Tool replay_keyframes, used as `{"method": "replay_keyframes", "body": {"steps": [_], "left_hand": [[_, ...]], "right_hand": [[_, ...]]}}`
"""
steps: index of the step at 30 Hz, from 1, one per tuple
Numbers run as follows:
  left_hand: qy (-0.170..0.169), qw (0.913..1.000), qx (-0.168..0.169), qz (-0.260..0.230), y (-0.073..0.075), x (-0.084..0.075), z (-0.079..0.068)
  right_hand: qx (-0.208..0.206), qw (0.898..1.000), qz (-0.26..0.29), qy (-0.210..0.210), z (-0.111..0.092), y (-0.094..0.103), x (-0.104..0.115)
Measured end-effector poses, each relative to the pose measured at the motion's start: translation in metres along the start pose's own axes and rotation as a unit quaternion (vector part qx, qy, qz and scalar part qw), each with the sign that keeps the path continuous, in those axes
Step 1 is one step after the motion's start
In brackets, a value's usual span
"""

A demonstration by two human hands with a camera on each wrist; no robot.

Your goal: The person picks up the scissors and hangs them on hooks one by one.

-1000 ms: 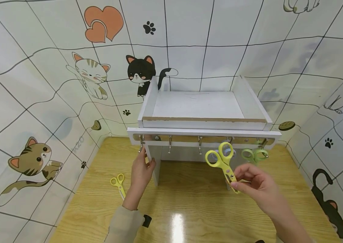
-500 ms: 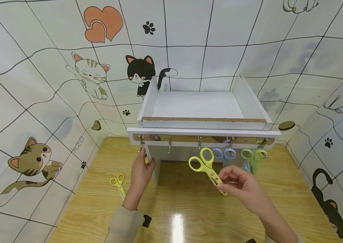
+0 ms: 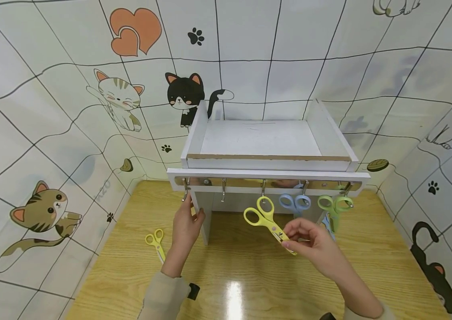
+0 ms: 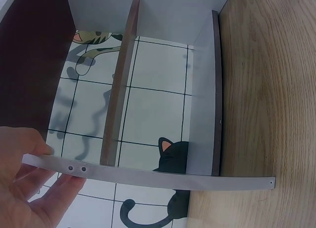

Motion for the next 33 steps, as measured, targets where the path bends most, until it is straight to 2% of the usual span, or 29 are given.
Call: {"method": "replay_keyframes", "body": {"steps": [8, 12, 20, 27, 33], "left_hand": [[0.001, 1.0, 0.002, -0.001, -0.001, -0.001, 0.0], [0.0, 1.0, 0.001, -0.002, -0.001, -0.001, 0.0], [0.003, 1.0, 0.0, -0.005, -0.001, -0.002, 0.0], [0.003, 1.0, 0.0, 0.0, 0.0, -0.001, 0.0], [0.002, 1.0, 0.003, -0.001, 0.0, -0.001, 0.0]], "right_hand": [[0.002, 1.0, 0.001, -0.013, 0.0, 0.0, -0.007], [0.01, 0.999, 0.016, -0.035, -0.002, 0.0, -0.012], [0.026, 0.995, 0.059, -0.072, -0.011, 0.005, -0.037], [0.024, 0.993, 0.061, -0.097, -0.022, 0.018, -0.064], [0.016, 0.992, 0.033, -0.12, -0.031, 0.039, -0.085]]}}
Point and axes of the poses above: each hand's wrist, its own z-axis towards the middle knuckle, its own y-axis out of the back of the hand, x = y × z, the point moved 4 cm from there along z, towards the middle knuckle
